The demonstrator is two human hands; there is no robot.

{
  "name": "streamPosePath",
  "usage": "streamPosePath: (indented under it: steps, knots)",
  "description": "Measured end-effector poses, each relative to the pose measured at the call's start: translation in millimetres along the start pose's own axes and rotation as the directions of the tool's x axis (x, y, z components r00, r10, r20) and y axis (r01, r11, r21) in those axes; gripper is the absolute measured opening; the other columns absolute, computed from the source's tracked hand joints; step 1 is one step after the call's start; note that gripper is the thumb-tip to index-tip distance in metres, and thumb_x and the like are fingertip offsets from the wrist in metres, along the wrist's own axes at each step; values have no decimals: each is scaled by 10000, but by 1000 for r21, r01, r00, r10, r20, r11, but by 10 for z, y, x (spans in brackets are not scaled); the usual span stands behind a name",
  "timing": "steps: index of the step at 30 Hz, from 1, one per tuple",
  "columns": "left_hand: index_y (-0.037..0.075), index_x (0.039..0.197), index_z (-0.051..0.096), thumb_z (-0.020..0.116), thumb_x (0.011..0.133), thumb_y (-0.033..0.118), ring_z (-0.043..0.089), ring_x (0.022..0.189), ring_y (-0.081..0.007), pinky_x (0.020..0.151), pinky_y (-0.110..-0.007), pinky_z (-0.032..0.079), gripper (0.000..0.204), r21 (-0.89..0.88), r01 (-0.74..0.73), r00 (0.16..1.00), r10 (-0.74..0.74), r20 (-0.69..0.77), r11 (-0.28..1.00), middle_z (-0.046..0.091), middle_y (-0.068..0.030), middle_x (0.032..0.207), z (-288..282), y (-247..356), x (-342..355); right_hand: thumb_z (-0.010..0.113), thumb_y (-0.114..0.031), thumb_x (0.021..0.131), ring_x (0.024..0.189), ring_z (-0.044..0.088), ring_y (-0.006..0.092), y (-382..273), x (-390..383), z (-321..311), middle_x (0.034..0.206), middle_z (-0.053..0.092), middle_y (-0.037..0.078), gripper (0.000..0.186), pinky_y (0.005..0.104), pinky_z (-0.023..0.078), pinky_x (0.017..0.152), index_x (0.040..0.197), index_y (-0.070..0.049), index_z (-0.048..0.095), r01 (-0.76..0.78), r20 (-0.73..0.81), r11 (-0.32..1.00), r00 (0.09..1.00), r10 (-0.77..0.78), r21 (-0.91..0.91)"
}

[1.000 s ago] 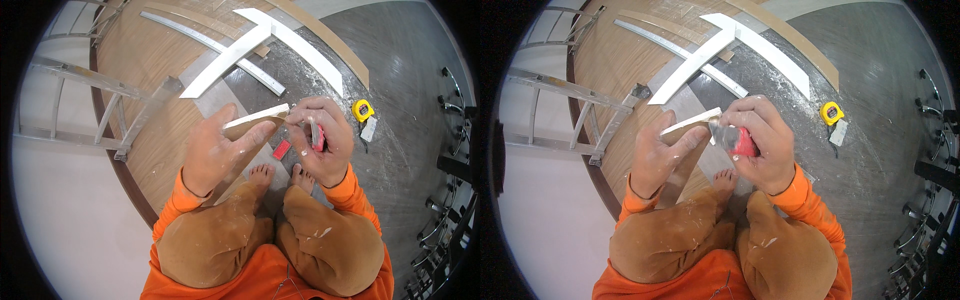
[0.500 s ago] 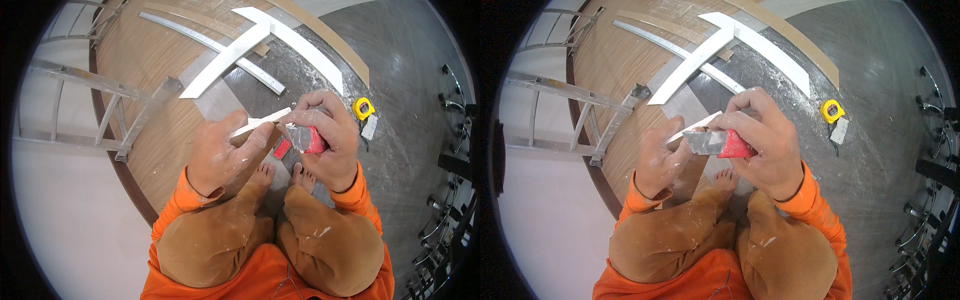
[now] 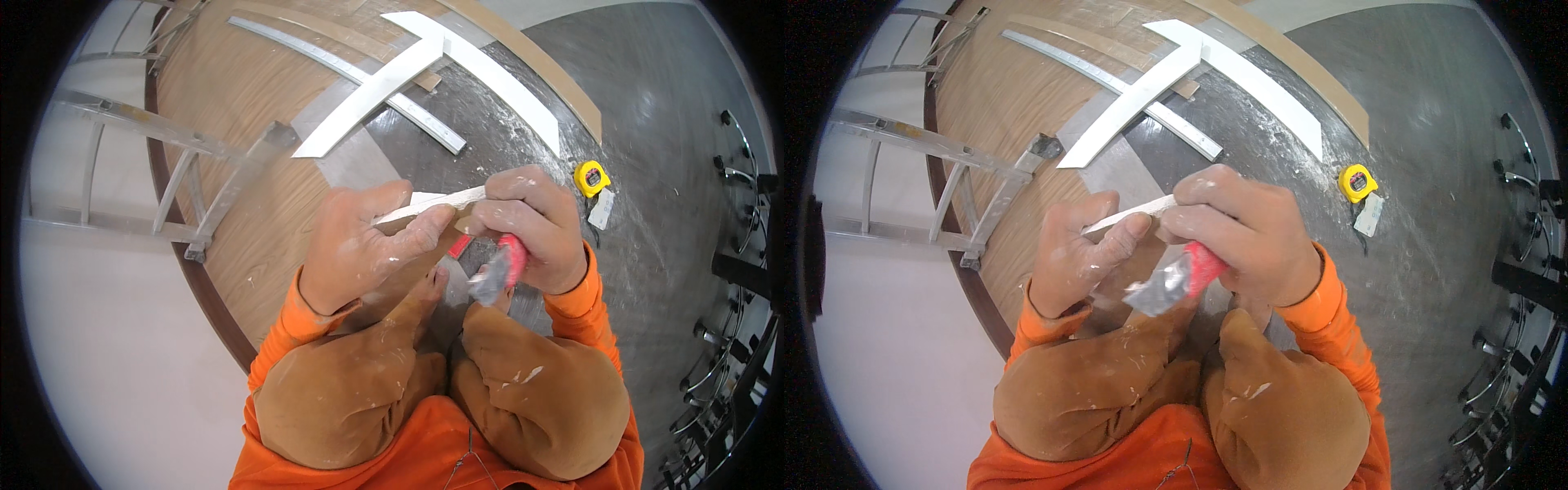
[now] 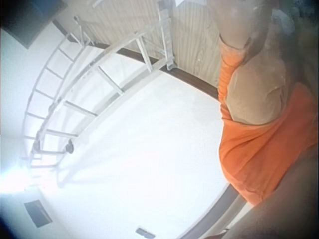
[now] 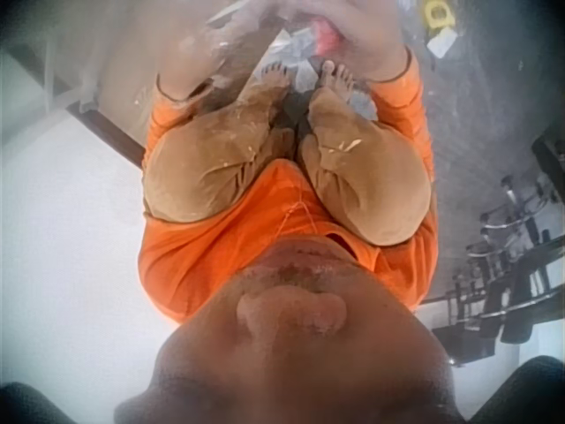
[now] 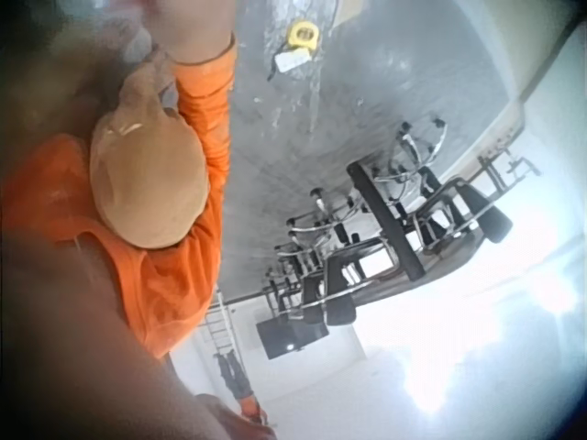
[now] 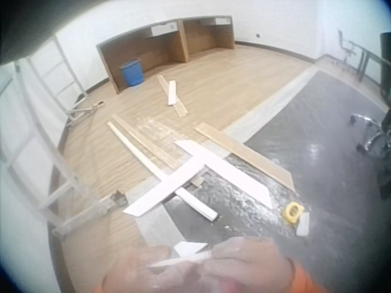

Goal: The person measures and cuts white planks using a utility knife and a metal ruler. They score the planks along the ruler, snap them apart, and trim the edges to create clean cuts. The person handles multiple planks and pieces, organizing them on the floor.

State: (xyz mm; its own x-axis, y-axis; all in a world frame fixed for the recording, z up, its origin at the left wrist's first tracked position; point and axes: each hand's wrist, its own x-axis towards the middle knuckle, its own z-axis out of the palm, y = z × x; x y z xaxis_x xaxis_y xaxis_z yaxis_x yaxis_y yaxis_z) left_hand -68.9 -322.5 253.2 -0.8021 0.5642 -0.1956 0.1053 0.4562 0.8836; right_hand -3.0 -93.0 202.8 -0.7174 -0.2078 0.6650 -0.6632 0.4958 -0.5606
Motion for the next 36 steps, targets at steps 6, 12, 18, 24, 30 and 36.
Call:
streamPosePath:
  steps: [6,12,18,24,30,36]
  knots:
    - [5,699,580,826,935,364,375,596,-77,507,-324,327,495,8,-6,1000,6,16,1000,438,-62,582,-73,-94,89,753,-89,938,809,627,173,50,-243,136,1190,557,148,113,268,526,627,1008,-111,668,-202,-77,807,953,292,555]
    - [45,668,526,801,962,347,356,612,-60,505,-320,299,502,-22,-24,984,20,-178,999,407,13,598,-313,-231,-7,728,-100,981,701,586,122,149,-419,130,974,627,141,122,245,487,575,967,-103,607,-265,83,244,816,572,933]
    - [20,836,693,756,1003,277,510,731,-77,627,-297,433,313,263,-141,915,227,-333,955,587,-19,730,-713,-224,218,739,-125,970,903,724,170,390,-899,512,1075,790,125,253,318,553,866,1185,6,756,-816,278,533,577,768,223]
    - [-31,1324,661,627,1072,411,636,1089,-152,945,-307,522,510,29,-480,629,366,-686,877,685,-86,1232,-1411,269,511,743,-157,974,951,703,141,275,-586,520,1071,787,110,312,311,546,868,1247,-4,742,-784,368,494,616,697,376]
    - [-7,1441,590,585,1105,436,623,1244,-187,1053,-342,518,556,-146,-513,588,222,-777,846,644,-84,1406,-2194,126,1060,767,-174,956,858,631,86,398,-301,583,1043,765,51,374,273,519,801,1288,-8,728,-654,322,605,754,573,454]
    - [48,1494,550,569,1107,439,626,1274,-239,1084,-391,534,550,-560,-286,744,-187,-641,778,640,-88,1417,-2135,-1429,1527,814,-276,937,828,652,84,409,-527,556,908,778,56,377,286,542,805,1184,7,778,-815,540,393,577,612,425]
